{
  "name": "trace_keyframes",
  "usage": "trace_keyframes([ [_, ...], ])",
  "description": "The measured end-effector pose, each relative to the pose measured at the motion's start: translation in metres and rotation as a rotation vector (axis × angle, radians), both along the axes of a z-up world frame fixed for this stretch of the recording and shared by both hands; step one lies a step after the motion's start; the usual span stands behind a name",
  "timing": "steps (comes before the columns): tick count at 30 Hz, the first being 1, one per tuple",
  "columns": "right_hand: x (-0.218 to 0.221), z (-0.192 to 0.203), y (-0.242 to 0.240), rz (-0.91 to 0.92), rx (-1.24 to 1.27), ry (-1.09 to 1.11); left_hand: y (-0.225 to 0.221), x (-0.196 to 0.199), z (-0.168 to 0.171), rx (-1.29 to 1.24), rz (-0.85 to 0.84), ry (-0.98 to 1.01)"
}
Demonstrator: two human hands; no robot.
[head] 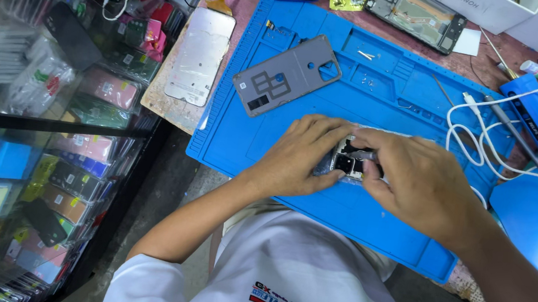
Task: The person uses a screwdriver to remove internal screws and components from a mobile phone resting on a blue repair mat. They handle the phone's back cover, battery, and internal cabling before attempting to realign and reattach the cover by hand.
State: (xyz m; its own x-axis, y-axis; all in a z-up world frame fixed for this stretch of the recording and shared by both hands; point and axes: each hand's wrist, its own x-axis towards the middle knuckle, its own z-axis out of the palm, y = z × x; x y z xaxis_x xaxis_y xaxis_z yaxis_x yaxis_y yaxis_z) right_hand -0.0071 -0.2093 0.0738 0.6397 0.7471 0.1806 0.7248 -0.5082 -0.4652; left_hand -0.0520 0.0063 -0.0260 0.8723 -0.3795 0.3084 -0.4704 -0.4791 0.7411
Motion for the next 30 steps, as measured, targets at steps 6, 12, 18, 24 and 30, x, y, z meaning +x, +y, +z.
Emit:
trace_keyframes([
  [6, 0.002, 0.011, 0.003, 0.015, -0.046, -0.127, -0.001, -0.002, 0.002, -0.001, 0.019, 0.022],
  [12, 0.004, 0.012, 0.006, 0.034, -0.025, -0.18, -0.002, 0.0, 0.0, 0.022, 0.024, 0.02],
  [18, 0.006, 0.009, 0.002, 0.079, -0.013, -0.153, -0.003, -0.002, 0.003, -0.001, 0.043, 0.013],
  [24, 0.005, 0.008, -0.003, 0.07, -0.044, -0.101, -0.005, 0.0, 0.004, -0.045, 0.104, 0.068],
  [30, 0.0, 0.008, -0.008, 0.121, -0.054, -0.112, -0.002, 0.01, 0.007, 0.03, -0.006, -0.036],
])
